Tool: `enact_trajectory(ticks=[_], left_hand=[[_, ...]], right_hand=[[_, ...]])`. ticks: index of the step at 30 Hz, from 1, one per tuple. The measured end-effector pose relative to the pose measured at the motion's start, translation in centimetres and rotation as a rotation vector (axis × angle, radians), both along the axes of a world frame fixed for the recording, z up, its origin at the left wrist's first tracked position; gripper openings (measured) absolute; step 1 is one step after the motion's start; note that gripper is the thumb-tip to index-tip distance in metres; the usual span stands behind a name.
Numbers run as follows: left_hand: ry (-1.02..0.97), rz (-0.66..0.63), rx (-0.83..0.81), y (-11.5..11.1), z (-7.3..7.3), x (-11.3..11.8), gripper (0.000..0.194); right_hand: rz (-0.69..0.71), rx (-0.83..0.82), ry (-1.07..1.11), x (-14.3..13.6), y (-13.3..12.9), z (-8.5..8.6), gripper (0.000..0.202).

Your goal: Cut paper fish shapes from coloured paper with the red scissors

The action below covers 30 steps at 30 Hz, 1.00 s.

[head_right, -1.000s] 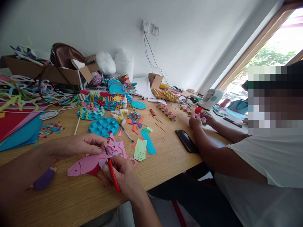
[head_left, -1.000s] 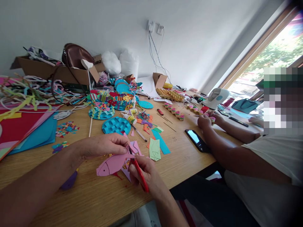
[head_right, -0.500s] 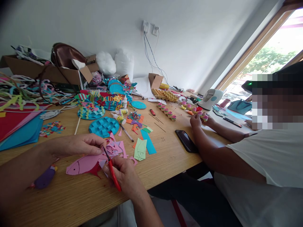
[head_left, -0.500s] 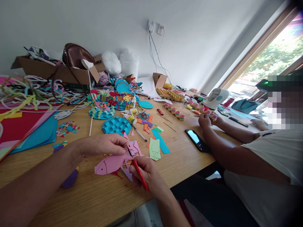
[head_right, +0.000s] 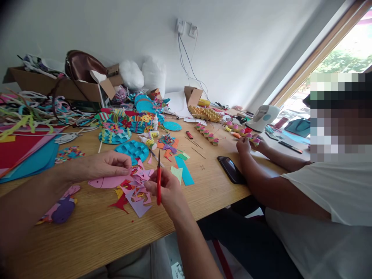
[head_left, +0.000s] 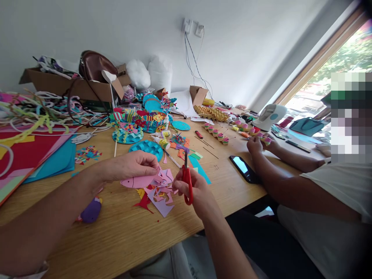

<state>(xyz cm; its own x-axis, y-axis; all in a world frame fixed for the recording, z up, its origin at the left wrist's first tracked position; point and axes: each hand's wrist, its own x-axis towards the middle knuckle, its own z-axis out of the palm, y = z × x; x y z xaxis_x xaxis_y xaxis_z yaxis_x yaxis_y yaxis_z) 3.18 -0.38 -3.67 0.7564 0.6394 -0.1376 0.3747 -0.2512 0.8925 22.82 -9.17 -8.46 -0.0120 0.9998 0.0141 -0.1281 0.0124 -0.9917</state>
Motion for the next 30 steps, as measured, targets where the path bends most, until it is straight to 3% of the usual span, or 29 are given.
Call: enact_trajectory(ticks=[4, 7, 11, 19, 21, 26, 28, 30], left_hand=[[-0.006, -0.026, -0.031, -0.4, -0.3, 0.6, 0.019], [0.007, -0.039, -0.044, -0.6, -0.4, 0.6, 0.021], [0.031, -0.079, -0.029, -0.8, -0.2, 0.4, 0.021], [0.052, -0.110, 0.002, -0.6, 0.2, 0.1, 0.017], [-0.008, -0.063, 0.009, -0.4, 0.5, -0.3, 0.018], [-0.567, 0.371, -0.047, 0.6, 0.7, -1.2, 0.041], [-0.681, 0.439, -0.110, 0.6, 0.3, -0.9, 0.045], [-0.669, 0.433, -0.141, 0.2, -0.3, -0.1, 0.045]], right_hand=[[0.026, 0.026, -0.120, -0.4, 1.3, 1.5, 0.028], [0.128, 0.042, -0.177, -1.0, 2.1, 2.1, 0.027], [0.205, 0.034, -0.204, -1.6, 2.9, 2.3, 0.032], [0.400, 0.025, -0.182, -1.8, 3.3, 2.8, 0.022], [0.327, -0.004, -0.139, -1.7, 3.1, 2.9, 0.021], [-0.126, 0.110, 0.098, -1.3, 3.2, 1.9, 0.019], [-0.270, 0.153, 0.218, -1.5, 3.4, 1.3, 0.021], [-0.347, 0.184, 0.323, -2.2, 3.5, 0.8, 0.021]])
